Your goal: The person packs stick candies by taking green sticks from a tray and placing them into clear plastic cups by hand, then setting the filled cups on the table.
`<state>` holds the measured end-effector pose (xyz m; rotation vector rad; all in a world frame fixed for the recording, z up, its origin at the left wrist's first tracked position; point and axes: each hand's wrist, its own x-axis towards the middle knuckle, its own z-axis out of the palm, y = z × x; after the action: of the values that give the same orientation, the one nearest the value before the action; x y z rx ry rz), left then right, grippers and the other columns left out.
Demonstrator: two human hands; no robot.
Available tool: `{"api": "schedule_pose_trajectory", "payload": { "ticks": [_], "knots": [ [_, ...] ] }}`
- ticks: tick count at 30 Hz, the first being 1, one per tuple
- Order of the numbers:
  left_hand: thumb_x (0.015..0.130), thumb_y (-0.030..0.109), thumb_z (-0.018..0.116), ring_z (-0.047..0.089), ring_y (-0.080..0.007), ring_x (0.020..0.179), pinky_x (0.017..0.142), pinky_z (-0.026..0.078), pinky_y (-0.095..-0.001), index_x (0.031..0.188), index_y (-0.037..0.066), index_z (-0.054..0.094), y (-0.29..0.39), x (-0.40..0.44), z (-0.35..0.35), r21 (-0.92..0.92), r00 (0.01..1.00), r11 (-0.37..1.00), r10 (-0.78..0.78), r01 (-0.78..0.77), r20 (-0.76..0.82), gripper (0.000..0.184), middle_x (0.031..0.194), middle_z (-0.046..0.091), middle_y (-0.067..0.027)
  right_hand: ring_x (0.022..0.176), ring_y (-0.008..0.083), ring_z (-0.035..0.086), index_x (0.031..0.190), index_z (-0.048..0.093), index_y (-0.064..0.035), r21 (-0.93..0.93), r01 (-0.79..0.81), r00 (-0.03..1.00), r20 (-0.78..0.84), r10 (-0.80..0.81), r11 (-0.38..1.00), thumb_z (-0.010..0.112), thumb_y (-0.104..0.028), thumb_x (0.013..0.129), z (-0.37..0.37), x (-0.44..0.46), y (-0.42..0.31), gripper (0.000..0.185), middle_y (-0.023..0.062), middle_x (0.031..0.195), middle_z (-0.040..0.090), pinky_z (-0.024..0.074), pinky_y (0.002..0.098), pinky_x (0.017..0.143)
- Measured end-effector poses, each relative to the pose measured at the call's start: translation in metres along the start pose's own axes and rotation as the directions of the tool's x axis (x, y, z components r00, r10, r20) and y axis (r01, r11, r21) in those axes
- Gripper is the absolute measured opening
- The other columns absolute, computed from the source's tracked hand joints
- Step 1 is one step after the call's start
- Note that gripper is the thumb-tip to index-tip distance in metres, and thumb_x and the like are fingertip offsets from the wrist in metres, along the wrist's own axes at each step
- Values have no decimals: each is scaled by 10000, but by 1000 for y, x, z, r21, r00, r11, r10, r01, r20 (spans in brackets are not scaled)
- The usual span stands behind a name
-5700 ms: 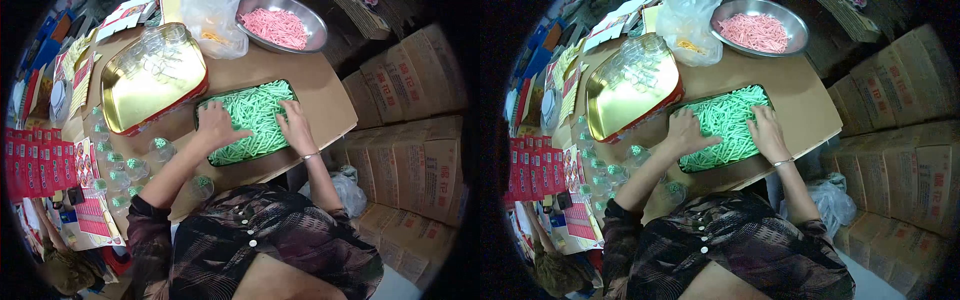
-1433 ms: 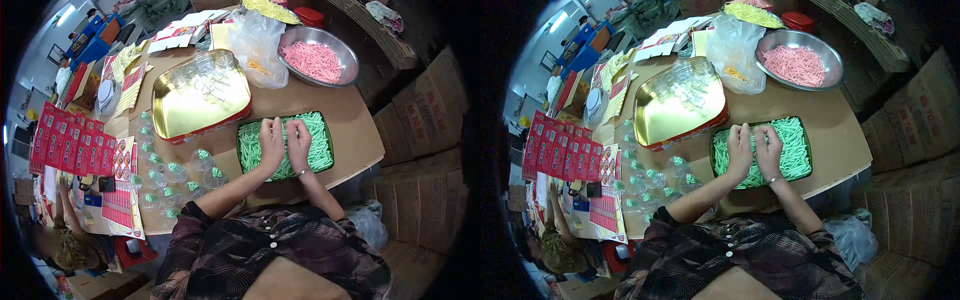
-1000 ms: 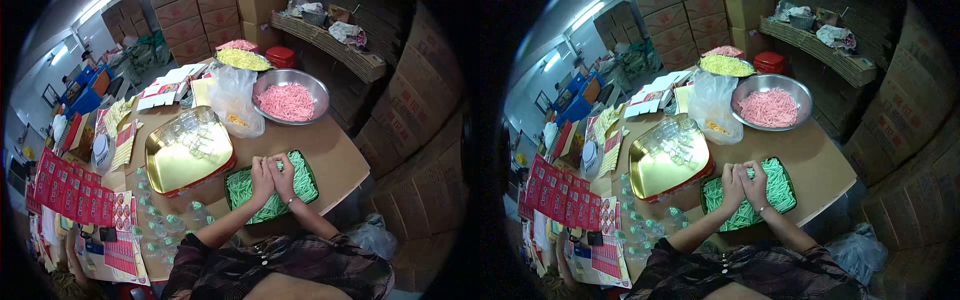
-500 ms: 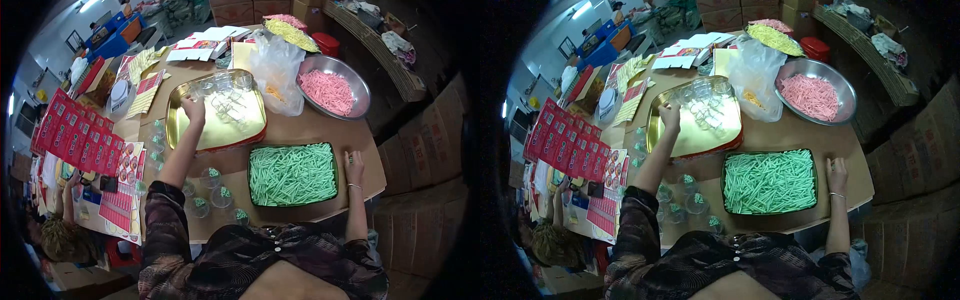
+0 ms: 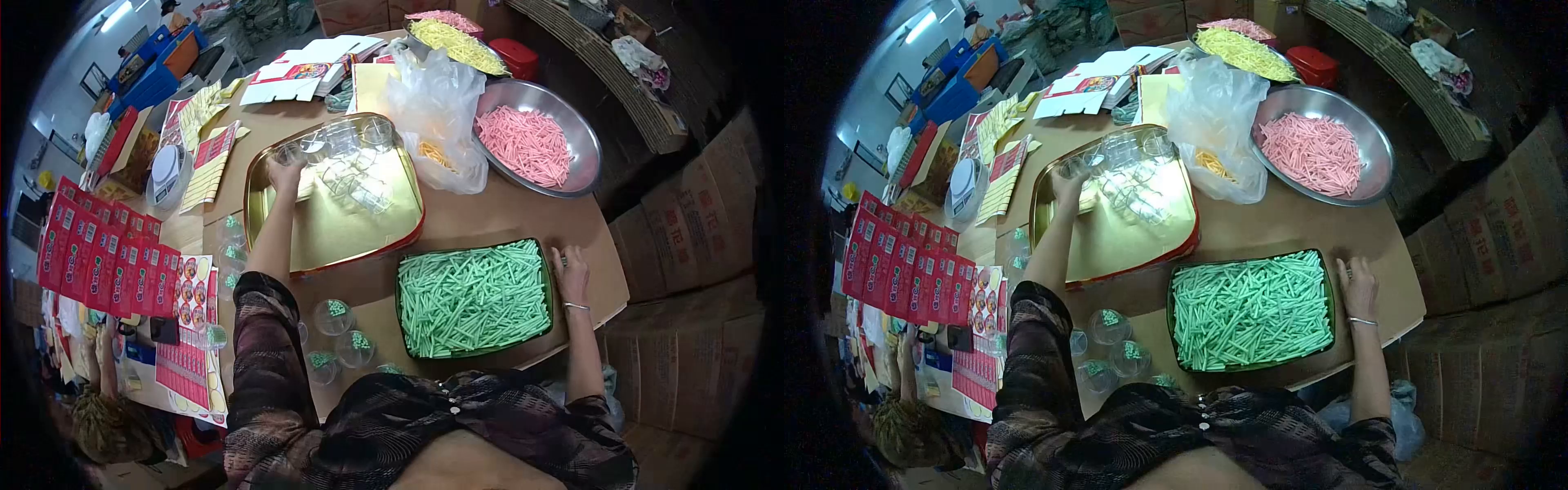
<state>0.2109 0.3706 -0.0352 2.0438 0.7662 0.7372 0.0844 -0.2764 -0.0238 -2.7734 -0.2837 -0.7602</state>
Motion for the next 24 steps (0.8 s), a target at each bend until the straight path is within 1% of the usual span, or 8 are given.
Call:
{"api": "schedule_pose_trajectory", "payload": {
  "ticks": [5,9,11,12,14,15,18,24],
  "knots": [
    [607,153,830,573,-311,1035,911,465,-380,1194,-10,477,73,-53,-54,-213,1000,977,-21,25,20,704,1135,565,-218,586,259,500,767,545,-38,35,32,999,-29,-31,999,657,-175,885,1,-5,-5,213,79,745,521,445,374,570],
    [635,91,801,574,-270,1030,903,464,-343,1183,6,478,133,-136,-91,-345,922,893,356,-288,154,642,1132,567,-185,564,239,488,724,538,-34,78,-50,998,37,47,996,661,-191,884,3,0,12,256,70,716,531,428,342,538],
    [658,44,764,571,-246,1025,908,461,-330,1207,24,467,160,-182,-103,-315,824,856,495,-409,277,624,1149,565,-156,534,178,470,711,538,-32,382,-137,978,-94,186,914,660,-215,891,-27,20,-19,284,46,658,532,412,301,514],
    [658,44,764,571,-246,1025,908,461,-330,1207,24,467,172,-205,-106,-325,821,860,488,-394,295,624,1149,565,-156,529,108,445,717,543,-43,359,-256,945,-101,310,898,657,-223,899,-35,27,-28,281,0,620,516,397,262,507],
    [651,38,751,581,-235,988,888,474,-326,1212,39,469,194,-251,-109,-393,727,813,569,-429,384,628,1107,583,-119,521,69,414,715,542,-58,671,-274,914,-42,405,689,655,-217,903,-75,37,-74,270,-37,597,496,374,230,498],
    [641,37,746,587,-235,959,869,480,-325,1197,41,478,205,-273,-110,-474,719,818,539,-325,439,618,1077,591,-109,574,57,426,707,530,-62,702,-248,914,-58,400,668,658,-163,893,-90,39,-99,247,-46,646,499,367,209,532],
    [627,59,757,590,-228,936,858,476,-326,1197,43,476,217,-318,-103,-520,662,824,521,-224,539,636,1065,589,-104,675,82,452,736,530,-44,943,-67,973,-10,229,326,644,-39,859,-118,32,-168,168,-4,756,541,376,199,639],
    [604,93,762,594,-244,865,786,486,-327,1166,36,492,225,-367,-94,-480,663,829,533,-287,525,626,1002,595,-106,657,80,419,742,525,-46,988,-58,970,22,240,140,649,-37,869,-125,20,-213,178,-1,736,516,369,206,630]
  ]
}}
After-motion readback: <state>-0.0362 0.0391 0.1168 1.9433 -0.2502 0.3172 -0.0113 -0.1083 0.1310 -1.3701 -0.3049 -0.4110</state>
